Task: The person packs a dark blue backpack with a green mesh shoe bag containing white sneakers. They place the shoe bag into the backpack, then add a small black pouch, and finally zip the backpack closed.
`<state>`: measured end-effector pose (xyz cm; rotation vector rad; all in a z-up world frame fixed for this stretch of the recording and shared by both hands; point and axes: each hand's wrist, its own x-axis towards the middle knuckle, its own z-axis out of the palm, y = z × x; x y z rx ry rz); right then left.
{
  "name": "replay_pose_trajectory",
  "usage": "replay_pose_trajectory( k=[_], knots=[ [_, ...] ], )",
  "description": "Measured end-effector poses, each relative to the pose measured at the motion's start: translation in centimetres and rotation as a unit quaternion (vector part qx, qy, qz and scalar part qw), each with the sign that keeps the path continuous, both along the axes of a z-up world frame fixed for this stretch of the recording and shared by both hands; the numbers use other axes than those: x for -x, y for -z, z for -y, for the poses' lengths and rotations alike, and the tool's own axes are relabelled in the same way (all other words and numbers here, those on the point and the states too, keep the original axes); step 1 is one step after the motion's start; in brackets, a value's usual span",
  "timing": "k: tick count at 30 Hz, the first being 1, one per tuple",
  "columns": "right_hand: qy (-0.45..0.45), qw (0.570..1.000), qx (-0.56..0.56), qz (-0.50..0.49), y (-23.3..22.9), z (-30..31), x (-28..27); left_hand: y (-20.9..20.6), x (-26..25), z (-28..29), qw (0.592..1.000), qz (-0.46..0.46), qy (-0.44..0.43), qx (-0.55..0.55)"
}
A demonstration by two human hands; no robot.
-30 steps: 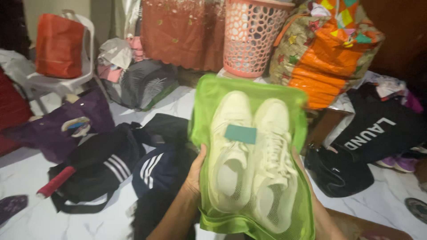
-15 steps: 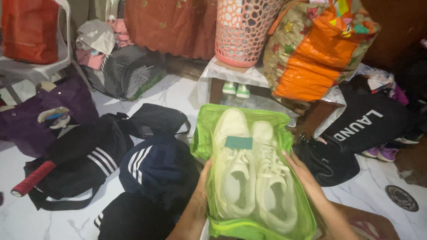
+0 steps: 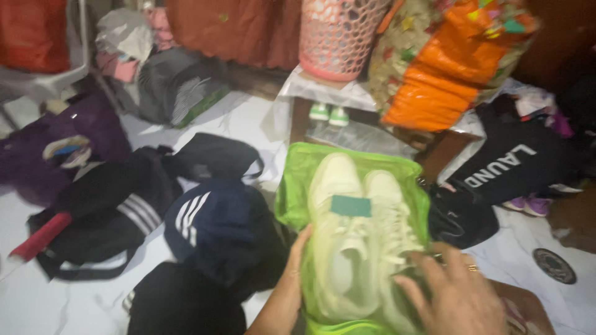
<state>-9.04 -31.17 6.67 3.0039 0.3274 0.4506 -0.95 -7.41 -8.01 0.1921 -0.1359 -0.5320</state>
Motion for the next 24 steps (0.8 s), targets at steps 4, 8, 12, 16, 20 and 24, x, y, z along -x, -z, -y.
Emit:
replay_pose_trajectory(
  k=[4,8,12,16,20,24],
  knots=[
    [0.050,0.994,0.092,-0.023,-0.1,1.0,0.3,0.5,1.3,1.6,0.997,-0.060,-0.045,-0.010],
    [-0.045,0.984,0.170,0.026,0.9,1.7,-0.2,0.6,2.0,3.0,0.995,-0.041,-0.090,-0.020],
    [0.018,0.982,0.179,-0.057,1.6,0.4,-0.3,1.0,1.9,3.4,0.994,-0.086,-0.063,-0.013],
    [0.098,0.974,0.150,-0.139,0.5,-1.9,-0.7,2.0,1.5,3.6,0.996,-0.060,-0.060,0.000],
    [0.063,0.996,-0.017,-0.056,-1.0,-3.9,-1.6,2.2,1.1,3.5,0.995,-0.063,-0.077,-0.001],
    [0.102,0.990,-0.024,-0.093,-2.4,-4.8,-2.7,1.0,0.6,3.3,0.997,-0.037,-0.064,0.014]
  ],
)
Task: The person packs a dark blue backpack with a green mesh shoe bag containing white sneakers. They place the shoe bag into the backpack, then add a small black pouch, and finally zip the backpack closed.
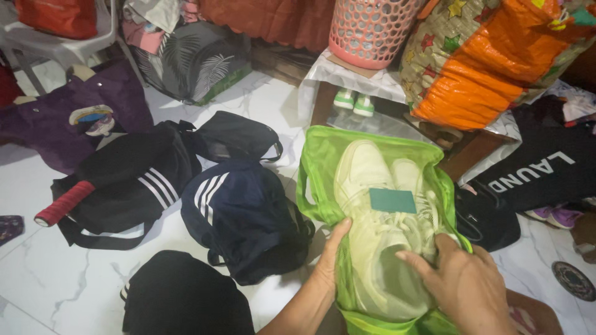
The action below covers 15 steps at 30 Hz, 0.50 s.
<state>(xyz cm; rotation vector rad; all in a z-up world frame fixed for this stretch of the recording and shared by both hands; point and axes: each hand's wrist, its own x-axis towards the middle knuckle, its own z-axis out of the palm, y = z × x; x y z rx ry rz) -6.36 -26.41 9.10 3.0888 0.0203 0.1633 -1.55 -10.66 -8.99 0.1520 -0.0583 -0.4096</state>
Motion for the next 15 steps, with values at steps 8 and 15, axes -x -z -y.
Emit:
replay_pose_trajectory(
  k=[8,15],
  knots=[
    [-0.115,0.986,-0.045,0.110,2.1,2.1,-1.1,-2.0,0.4,0.2,0.999,0.029,-0.029,0.000],
    [-0.064,0.993,-0.094,0.013,0.9,3.8,-8.1,-4.3,-3.4,-0.6,0.998,0.031,-0.032,-0.042]
  ],
)
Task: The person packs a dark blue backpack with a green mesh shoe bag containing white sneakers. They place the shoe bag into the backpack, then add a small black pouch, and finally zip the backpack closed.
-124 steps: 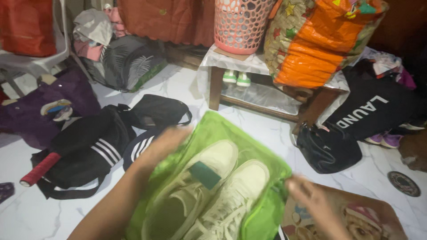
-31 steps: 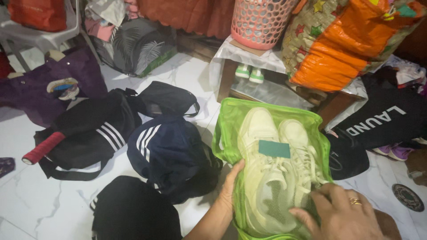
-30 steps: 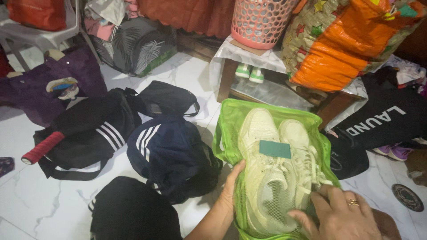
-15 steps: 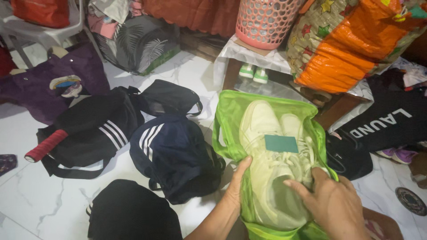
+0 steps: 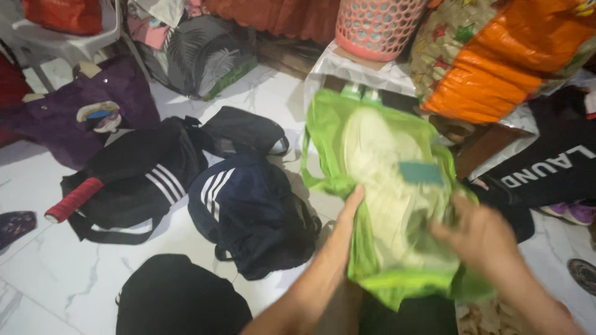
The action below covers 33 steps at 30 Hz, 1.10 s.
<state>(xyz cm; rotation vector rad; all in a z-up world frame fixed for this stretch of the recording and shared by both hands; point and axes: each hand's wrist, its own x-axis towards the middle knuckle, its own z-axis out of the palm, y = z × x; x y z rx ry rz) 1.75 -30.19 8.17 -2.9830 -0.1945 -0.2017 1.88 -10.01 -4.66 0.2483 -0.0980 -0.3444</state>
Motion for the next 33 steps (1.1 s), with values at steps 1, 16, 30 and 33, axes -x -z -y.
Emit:
replay_pose_trajectory(
  k=[1,16,30,33],
  knots=[
    [-0.010,0.999,-0.034,-0.008,-0.5,0.0,-1.4,0.0,-0.7,-0.6,0.999,0.007,-0.006,-0.040],
    [-0.019,0.993,0.117,-0.012,-0.3,-0.6,-9.9,12.0,-2.2,-17.7,0.570,-0.103,-0.073,-0.812],
    [-0.038,0.988,0.005,-0.147,0.7,1.7,-12.5,25.9,-3.6,-18.7,0.456,-0.159,-0.224,-0.847],
    [-0.055,0.985,-0.042,-0.159,1.5,3.7,-13.6,20.7,-7.0,-22.6,0.478,-0.081,-0.308,-0.818]
  ],
)
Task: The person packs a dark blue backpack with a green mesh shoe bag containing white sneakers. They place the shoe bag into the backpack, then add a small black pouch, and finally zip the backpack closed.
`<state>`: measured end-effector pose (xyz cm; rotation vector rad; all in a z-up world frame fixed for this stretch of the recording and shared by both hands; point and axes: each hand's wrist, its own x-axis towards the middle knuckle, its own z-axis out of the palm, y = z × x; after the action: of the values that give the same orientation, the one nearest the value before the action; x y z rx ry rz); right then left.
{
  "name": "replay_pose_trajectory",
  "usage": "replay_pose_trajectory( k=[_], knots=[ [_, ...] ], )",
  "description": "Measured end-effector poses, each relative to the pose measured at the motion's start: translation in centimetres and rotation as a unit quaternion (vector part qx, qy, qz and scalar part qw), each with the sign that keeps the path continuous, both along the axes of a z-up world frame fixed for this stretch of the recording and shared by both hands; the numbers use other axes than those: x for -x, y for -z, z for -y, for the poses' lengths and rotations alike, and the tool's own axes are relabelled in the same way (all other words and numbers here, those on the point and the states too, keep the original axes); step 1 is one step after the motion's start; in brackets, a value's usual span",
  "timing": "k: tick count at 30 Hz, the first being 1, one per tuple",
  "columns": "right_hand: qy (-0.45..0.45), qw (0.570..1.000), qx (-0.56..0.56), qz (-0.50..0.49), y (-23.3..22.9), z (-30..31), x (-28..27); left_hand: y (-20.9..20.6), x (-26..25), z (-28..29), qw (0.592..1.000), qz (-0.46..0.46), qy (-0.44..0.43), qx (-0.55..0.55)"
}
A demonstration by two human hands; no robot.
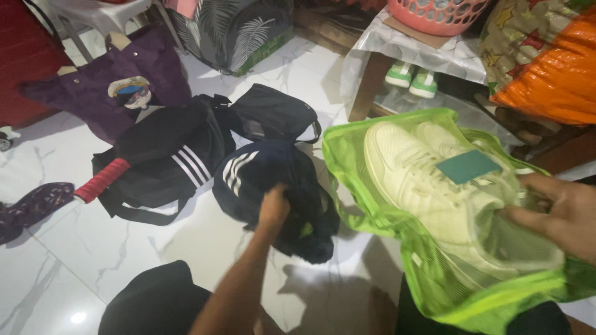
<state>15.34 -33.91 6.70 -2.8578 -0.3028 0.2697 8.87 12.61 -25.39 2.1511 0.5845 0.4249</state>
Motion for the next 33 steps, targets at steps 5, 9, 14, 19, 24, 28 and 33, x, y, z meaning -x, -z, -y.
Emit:
replay_pose_trajectory(
  k=[5,9,14,19,24,28,33],
  knots=[
    [0.010,1.000,-0.006,-0.006,2.6,3.8,-2.1,-11.7,-1.8,-4.5,0.994,0.052,0.023,-0.088],
    [-0.432,0.845,0.225,0.221,2.3,4.7,-2.5,-18.9,-3.0,-6.5,0.985,0.068,0.031,-0.154],
    [-0.071,0.960,0.260,0.082,1.7,1.7,1.3,-18.6,-3.6,-5.8,0.948,0.022,0.179,-0.263],
    [-0.271,0.949,0.101,0.125,-0.1,-0.3,2.9,-13.3,-4.8,-4.2,0.965,-0.035,0.217,-0.142],
    [-0.258,0.964,-0.014,-0.054,1.3,-1.7,4.4,-11.6,-4.5,-2.7,0.972,0.063,0.159,0.162],
    [-0.292,0.948,-0.035,-0.121,4.2,-5.3,5.2,-13.2,-2.8,-1.6,0.967,0.052,0.146,0.200],
    [-0.276,0.943,-0.095,-0.160,6.2,-9.7,3.5,-16.1,-0.1,-1.2,0.962,0.112,0.243,0.057]
  ],
)
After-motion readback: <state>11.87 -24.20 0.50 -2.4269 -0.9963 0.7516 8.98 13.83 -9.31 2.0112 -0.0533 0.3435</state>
